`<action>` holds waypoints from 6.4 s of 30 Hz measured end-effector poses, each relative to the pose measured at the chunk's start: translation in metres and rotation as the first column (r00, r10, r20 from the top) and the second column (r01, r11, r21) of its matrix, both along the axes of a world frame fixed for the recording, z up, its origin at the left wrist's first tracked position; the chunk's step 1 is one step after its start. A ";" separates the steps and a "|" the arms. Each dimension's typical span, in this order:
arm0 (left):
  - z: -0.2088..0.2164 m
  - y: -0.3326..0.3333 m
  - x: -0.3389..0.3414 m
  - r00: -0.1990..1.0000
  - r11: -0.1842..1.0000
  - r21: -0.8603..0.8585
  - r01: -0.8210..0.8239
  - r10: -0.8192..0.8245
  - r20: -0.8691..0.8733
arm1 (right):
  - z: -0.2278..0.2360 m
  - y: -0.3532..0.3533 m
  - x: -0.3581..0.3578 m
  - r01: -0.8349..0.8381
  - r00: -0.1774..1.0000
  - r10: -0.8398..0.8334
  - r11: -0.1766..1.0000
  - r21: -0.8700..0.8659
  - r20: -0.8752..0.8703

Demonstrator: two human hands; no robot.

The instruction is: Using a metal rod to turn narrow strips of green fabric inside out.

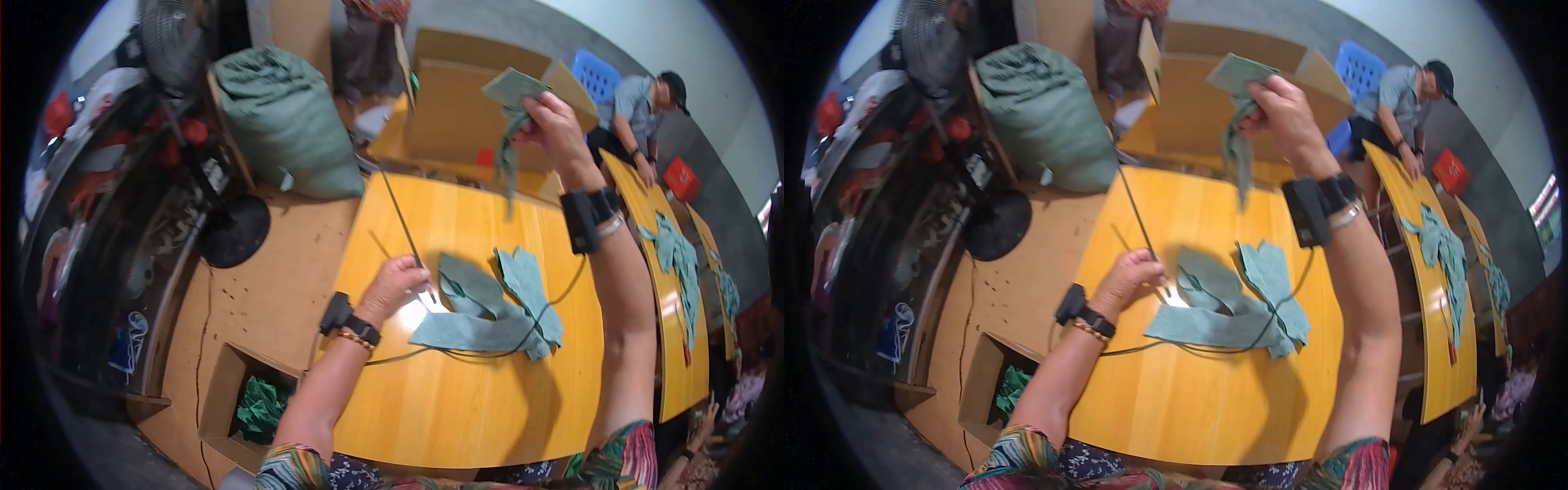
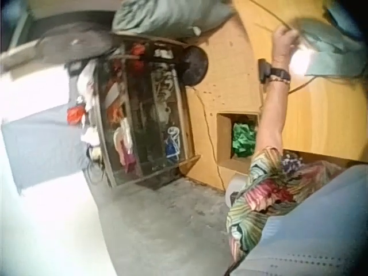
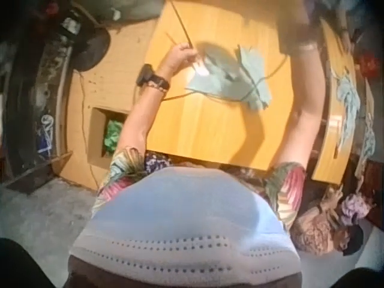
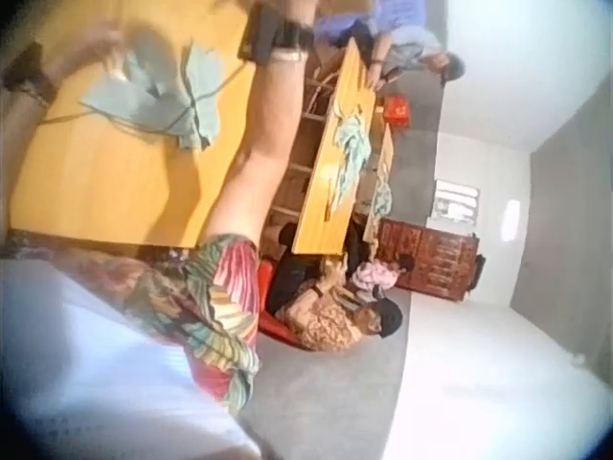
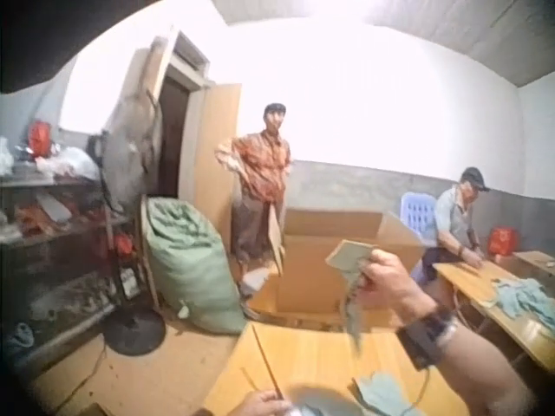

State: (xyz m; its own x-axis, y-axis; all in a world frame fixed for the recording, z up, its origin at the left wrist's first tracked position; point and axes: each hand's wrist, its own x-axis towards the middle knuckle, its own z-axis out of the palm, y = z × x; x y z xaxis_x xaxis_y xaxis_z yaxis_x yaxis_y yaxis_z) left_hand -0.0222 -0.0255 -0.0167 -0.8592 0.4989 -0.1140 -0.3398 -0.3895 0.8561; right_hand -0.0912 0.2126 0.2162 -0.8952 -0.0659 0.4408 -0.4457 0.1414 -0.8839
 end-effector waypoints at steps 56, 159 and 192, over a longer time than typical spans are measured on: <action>0.053 -0.111 0.313 0.958 0.971 -0.063 -0.229 0.213 -0.192 | -0.201 -0.056 0.129 0.319 0.883 -0.448 0.348 0.881 -0.143; 0.001 -0.062 0.216 0.971 0.959 -0.159 -0.237 0.226 -0.084 | -0.212 -0.090 0.407 0.308 0.799 0.084 0.793 -0.526 0.596; -0.018 -0.066 0.272 0.876 0.973 0.136 -0.185 0.100 0.473 | -0.222 -0.120 0.408 0.052 0.673 0.284 0.903 -0.427 0.683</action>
